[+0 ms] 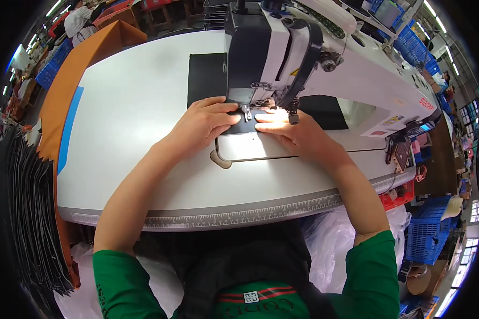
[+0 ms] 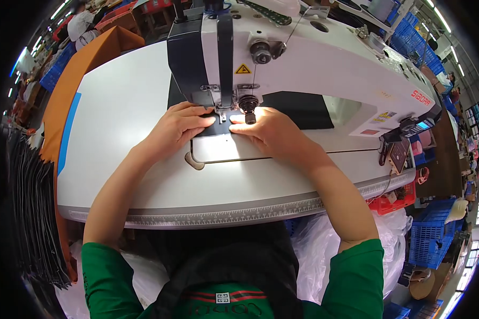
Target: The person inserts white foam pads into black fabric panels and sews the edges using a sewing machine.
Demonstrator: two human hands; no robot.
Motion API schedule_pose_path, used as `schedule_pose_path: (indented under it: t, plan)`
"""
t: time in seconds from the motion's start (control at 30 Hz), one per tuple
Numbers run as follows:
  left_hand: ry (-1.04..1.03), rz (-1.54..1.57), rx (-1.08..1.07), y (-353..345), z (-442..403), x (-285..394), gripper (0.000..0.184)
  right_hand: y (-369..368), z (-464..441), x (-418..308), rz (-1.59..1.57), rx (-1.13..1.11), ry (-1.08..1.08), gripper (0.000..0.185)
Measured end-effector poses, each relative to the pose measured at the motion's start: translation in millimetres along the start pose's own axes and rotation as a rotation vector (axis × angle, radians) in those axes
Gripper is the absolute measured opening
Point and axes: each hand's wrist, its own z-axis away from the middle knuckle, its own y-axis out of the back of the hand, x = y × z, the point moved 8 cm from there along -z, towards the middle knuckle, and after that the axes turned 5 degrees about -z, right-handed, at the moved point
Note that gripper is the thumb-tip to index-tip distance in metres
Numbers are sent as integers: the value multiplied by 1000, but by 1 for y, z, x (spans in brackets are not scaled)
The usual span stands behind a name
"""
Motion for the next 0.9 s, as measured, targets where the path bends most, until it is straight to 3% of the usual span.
schedule_pose_path:
  t: [0.07,0.27,0.43,0.83,0.9]
  plan:
    - [9,-6,2,0,-2,-5,20,-5,-2,4,24,-2,9,28]
    - [11,5,7,3,-16,-14,19,-11,1,27,48,65,30,3]
    - [12,-46,64,6,-18,-18,17,-12,2,33,47,58,-7,17]
    - [26,-132,40,2,-25,-18,19,3,-2,7,37,136,-7,14]
    - [-63,-244,151,4,-37,-16,17,6,-1,4,66,126,-16,12]
